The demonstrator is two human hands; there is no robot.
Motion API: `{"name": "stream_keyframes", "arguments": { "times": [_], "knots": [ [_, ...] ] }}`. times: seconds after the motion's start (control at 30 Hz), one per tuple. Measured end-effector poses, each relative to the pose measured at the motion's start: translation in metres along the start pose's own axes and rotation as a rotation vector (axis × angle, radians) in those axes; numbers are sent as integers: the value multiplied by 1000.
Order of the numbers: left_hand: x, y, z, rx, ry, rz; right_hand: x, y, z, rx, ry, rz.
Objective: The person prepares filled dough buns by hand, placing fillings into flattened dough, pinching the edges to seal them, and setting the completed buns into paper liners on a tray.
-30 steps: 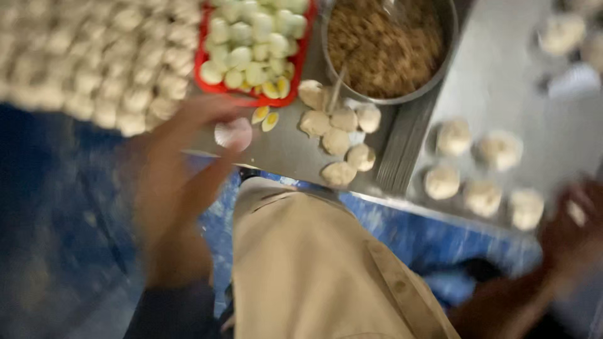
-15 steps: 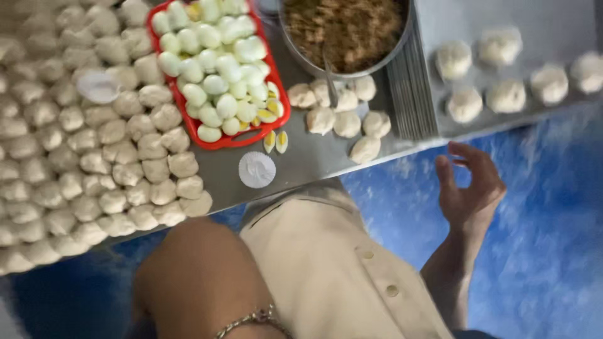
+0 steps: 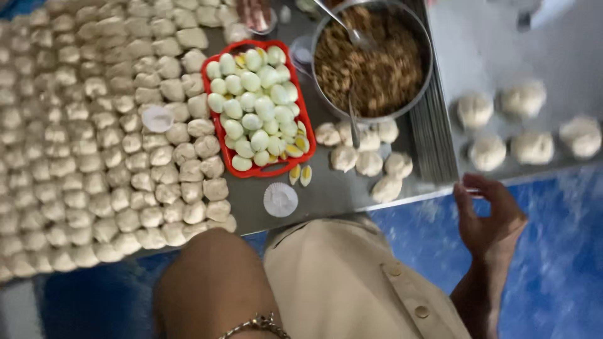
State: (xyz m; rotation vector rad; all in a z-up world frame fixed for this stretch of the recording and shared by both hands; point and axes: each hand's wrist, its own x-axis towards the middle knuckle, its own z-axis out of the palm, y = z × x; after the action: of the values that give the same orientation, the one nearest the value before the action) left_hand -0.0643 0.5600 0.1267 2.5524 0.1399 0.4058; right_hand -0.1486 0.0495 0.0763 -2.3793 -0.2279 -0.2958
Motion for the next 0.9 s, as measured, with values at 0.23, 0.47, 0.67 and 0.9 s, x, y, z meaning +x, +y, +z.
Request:
{"name": "stream_keyframes", "arguments": {
  "times": [0.23, 0.47, 0.67, 0.9],
  "knots": [
    [-79, 14, -5, -581, 387, 8, 76, 0, 21, 19, -192, -238],
    [-201, 142, 14, -999, 500, 27, 101, 17, 59, 160, -449, -263],
    [-249, 56, 91, -661, 410, -737, 78, 36, 106, 152, -868, -278],
    [-314, 19, 187, 116, 50, -509, 61, 38, 146, 70, -1087, -339]
  ]
}}
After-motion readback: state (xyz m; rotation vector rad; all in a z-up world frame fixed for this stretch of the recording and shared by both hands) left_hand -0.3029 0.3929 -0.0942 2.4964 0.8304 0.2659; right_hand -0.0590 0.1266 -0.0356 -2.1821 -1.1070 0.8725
